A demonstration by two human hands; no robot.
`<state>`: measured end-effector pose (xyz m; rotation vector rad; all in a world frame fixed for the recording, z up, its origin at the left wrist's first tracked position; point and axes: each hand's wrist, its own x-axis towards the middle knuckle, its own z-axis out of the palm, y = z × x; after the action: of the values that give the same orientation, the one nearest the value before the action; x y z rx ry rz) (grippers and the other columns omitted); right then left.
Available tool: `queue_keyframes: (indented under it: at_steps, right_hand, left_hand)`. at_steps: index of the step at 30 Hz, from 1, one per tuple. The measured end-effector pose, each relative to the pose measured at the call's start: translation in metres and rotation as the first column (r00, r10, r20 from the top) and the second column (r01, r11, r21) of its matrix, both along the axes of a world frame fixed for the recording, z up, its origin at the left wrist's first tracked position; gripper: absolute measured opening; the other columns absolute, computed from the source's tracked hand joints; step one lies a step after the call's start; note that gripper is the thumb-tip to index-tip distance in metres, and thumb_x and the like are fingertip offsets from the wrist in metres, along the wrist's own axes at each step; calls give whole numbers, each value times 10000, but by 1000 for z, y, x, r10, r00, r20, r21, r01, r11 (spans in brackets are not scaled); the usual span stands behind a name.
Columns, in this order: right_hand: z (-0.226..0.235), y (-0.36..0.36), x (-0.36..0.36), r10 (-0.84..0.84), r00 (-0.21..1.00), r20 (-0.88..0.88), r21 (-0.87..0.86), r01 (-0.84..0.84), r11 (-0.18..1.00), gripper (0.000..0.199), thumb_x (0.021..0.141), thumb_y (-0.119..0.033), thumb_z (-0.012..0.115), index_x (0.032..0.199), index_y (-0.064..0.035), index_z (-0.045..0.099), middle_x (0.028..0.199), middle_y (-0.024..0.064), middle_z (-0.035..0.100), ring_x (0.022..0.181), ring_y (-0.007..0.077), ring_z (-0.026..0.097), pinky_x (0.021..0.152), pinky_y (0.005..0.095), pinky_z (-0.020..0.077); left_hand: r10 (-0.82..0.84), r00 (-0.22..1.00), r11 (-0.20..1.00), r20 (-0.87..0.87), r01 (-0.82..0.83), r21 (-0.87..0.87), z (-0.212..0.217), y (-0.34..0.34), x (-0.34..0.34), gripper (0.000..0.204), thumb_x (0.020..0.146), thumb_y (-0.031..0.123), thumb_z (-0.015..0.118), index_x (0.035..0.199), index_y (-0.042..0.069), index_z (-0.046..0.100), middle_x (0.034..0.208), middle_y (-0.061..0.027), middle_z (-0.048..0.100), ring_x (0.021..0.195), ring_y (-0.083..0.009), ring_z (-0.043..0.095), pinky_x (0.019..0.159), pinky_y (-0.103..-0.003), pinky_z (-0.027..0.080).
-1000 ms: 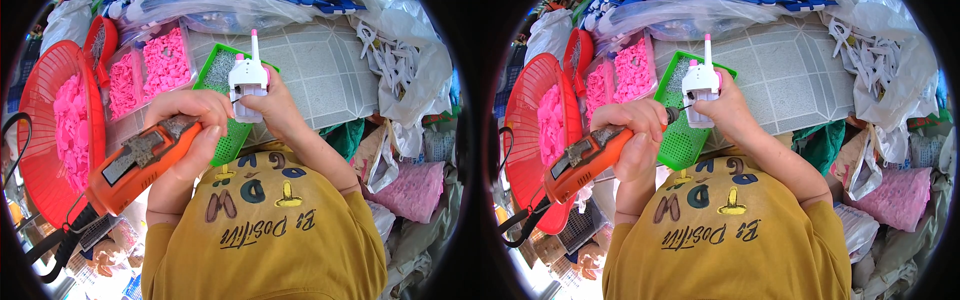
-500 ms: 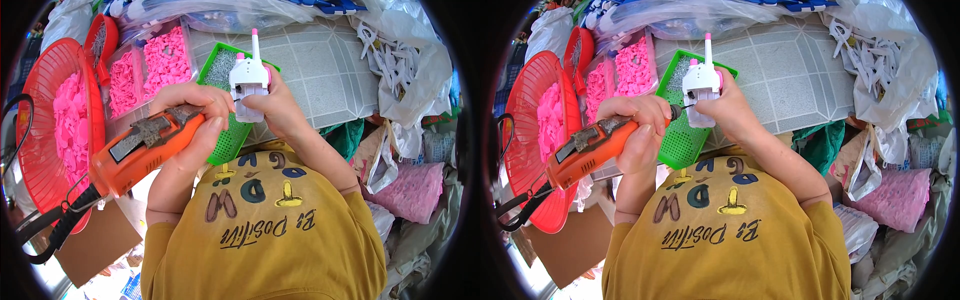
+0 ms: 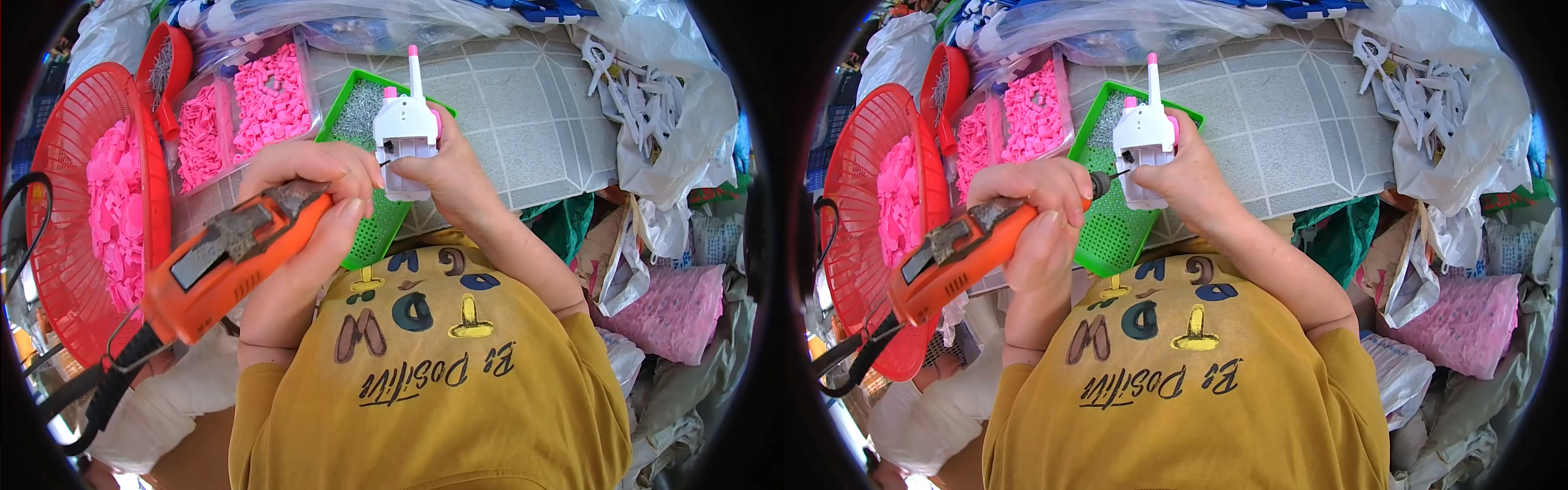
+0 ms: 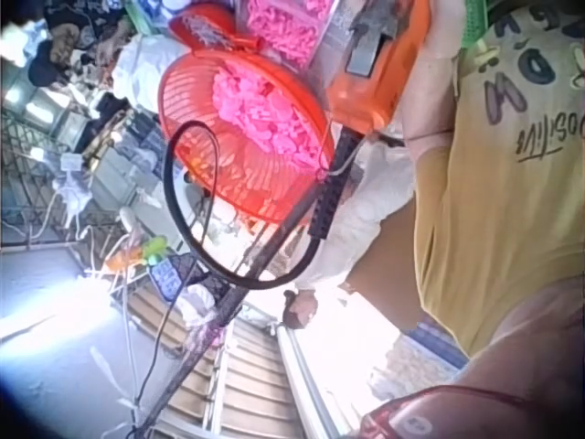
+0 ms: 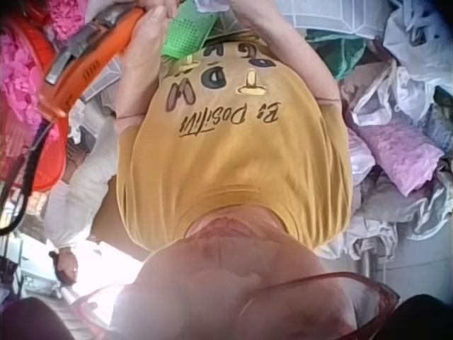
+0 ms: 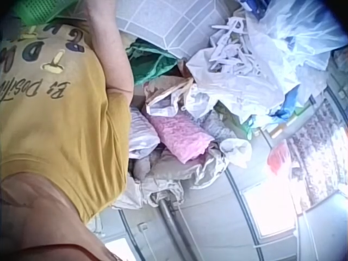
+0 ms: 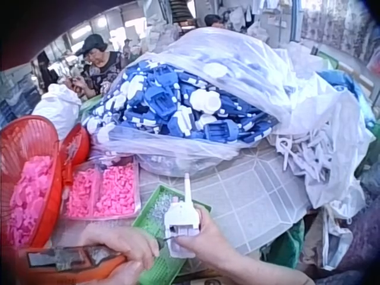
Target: Assembling a toy walkie-talkie by inserting the internal circuit board and securing the plastic outer casing.
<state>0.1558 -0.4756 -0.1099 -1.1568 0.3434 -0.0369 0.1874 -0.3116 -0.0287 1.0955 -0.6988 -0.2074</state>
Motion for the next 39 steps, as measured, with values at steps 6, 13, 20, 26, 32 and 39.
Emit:
queue_keyframes:
  at_steps: [6, 13, 20, 26, 32, 39]
  right_hand:
    - [3, -1, -1, 10, 1000, -18, 109, -8, 994, 732, 711, 51, 662, 1396, -6, 409, 1159, 89, 588, 1058, 205, 602, 915, 352, 511]
    - [11, -3, -1, 1, 1000, -14, 242, 3, 970, 700, 731, 35, 533, 1414, 17, 385, 1180, 120, 572, 1067, 228, 590, 934, 362, 501]
    - [8, -3, 0, 6, 1000, -12, 236, -3, 972, 700, 729, 44, 523, 1415, 28, 383, 1193, 123, 568, 1090, 229, 580, 949, 367, 486]
    - [8, -3, 0, 1, 1000, -12, 239, 2, 971, 698, 730, 48, 521, 1415, 25, 387, 1197, 122, 570, 1092, 229, 580, 949, 367, 485]
    - [10, -3, -1, -3, 1000, -13, 249, 6, 968, 655, 768, 33, 542, 1406, 18, 396, 1197, 118, 577, 1086, 221, 589, 931, 361, 495]
    - [7, -1, -1, 4, 1000, 7, 249, -5, 969, 527, 937, -162, 664, 1385, -12, 429, 1140, 68, 610, 1001, 146, 616, 849, 301, 514]
  left_hand:
    - [-14, 1000, 1000, 19, 14, 5, 6, 2, -2, 301, 842, -87, 605, 1078, 61, 491, 796, -64, 575, 769, -192, 569, 874, -435, 503]
    - [82, 986, 996, 144, -87, 30, -10, -6, 2, 334, 831, 3, 578, 1149, 38, 481, 705, -65, 533, 631, -202, 551, 694, -404, 452]
    - [71, 986, 997, 152, -70, -7, -15, -4, 5, 340, 826, 0, 575, 1152, 32, 485, 692, -61, 528, 626, -202, 552, 698, -410, 452]
    - [-28, 996, 1000, 86, 28, -8, -15, 0, 6, 341, 837, -96, 612, 1109, 56, 471, 794, -70, 587, 760, -194, 592, 866, -446, 525]
    - [-7, 998, 1000, 59, 8, -7, -16, -2, 6, 329, 842, -86, 619, 1106, 50, 476, 787, -71, 586, 758, -192, 591, 864, -449, 524]
    - [-41, 993, 998, 113, 47, -46, -25, -7, 20, 333, 840, -52, 641, 1119, 29, 479, 740, -67, 581, 654, -164, 578, 801, -429, 547]
